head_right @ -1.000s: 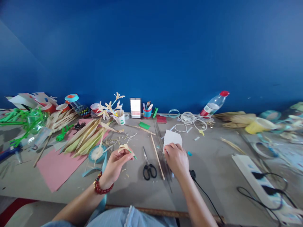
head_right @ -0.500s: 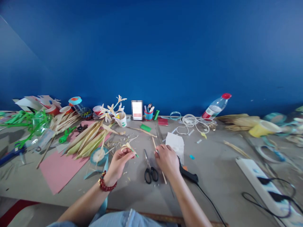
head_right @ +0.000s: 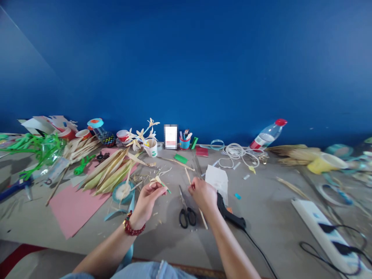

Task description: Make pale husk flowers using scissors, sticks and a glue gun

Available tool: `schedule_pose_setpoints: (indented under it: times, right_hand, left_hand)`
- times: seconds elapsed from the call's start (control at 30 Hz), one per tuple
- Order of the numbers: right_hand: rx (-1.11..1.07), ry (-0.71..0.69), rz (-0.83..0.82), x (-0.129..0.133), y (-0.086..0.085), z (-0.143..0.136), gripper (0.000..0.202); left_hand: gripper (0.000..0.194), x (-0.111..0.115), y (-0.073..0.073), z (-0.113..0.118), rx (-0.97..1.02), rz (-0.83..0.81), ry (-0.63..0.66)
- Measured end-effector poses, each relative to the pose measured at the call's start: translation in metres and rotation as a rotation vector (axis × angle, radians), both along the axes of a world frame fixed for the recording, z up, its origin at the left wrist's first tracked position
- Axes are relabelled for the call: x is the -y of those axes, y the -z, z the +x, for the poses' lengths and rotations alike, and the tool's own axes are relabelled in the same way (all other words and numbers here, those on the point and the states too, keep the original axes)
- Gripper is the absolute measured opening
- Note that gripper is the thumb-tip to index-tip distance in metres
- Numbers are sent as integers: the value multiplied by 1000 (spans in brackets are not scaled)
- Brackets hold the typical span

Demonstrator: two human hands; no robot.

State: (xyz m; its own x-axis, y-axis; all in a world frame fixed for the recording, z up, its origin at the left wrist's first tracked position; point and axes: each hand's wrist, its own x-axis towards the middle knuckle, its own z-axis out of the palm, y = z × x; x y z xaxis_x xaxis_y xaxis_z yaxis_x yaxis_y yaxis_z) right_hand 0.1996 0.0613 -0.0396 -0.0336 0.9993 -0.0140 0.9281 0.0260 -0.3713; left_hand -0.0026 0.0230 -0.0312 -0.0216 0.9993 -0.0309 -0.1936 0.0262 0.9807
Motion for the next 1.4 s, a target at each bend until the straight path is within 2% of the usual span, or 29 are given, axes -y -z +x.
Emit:
schedule_pose_setpoints:
  times: [0.13, 0.23, 0.33, 0.43, 0.7, 1.0, 1.4]
  right_hand:
    - [-221, -129, 14, 20, -5, 4, 10]
    - [-524, -234, 93, 47, -1, 6, 16]
    - [-541, -365, 250, 72, 4, 5, 23]
    - [-441, -409, 341, 82, 6, 3, 27]
    - [-350, -420, 458, 75, 7, -4, 27]
    - [-383, -412, 393, 77, 8, -4, 28]
    - [-641, -318, 263, 75, 7, -6, 20]
  left_hand:
    - [20, -2, -1, -3, 23, -18, -62]
    - [17, -3, 0, -4, 35, -9, -97]
    - [17, -4, 1, -5, 43, 4, -117]
    - [15, -5, 4, -4, 37, -1, -121]
    - [14, -2, 3, 0, 71, -20, -105]
    - [15, -1, 4, 0, 46, 10, -108]
    - [14, 1, 8, -2, -16, 54, -89]
